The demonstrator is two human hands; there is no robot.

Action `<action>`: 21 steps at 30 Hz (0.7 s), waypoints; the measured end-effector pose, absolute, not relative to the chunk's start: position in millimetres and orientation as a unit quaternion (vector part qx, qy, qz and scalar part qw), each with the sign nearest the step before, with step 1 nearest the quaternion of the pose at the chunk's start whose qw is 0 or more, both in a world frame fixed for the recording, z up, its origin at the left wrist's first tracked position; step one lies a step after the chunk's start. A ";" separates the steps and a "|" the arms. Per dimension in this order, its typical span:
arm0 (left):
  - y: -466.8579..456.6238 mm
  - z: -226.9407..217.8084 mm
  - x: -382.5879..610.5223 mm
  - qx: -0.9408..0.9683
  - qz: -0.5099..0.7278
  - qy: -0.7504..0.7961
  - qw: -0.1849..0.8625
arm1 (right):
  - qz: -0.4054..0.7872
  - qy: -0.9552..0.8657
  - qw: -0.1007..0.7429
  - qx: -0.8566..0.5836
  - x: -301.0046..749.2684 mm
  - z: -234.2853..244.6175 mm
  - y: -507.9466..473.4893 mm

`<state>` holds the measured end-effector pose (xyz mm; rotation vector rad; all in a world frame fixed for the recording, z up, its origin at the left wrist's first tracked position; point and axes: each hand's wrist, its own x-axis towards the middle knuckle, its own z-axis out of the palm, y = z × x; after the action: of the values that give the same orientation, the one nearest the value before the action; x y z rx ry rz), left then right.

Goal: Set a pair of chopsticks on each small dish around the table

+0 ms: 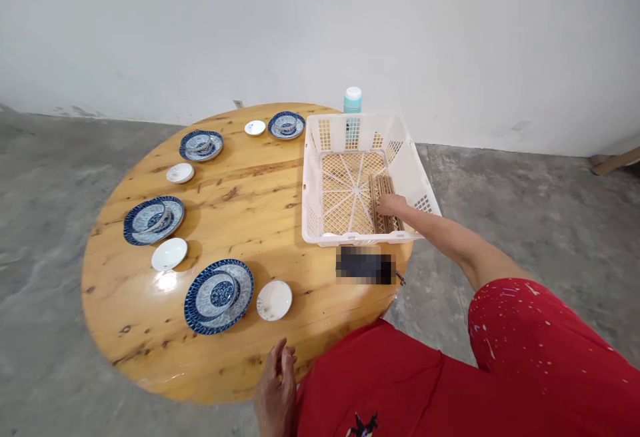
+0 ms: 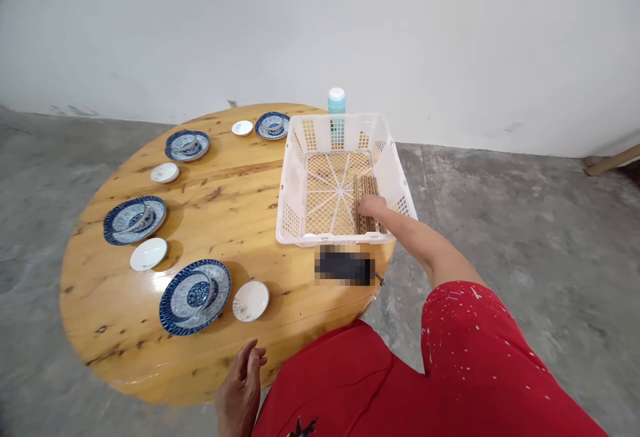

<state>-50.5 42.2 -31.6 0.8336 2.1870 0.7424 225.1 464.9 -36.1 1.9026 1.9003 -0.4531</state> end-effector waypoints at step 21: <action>39.4 -34.6 -45.2 0.382 0.292 0.828 0.289 | -0.137 0.715 0.189 0.659 222.5 -46.5 460.0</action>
<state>-45.2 39.4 -34.6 1.0203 2.2089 0.7802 222.5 460.0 -46.5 1.8520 2.0114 -0.3855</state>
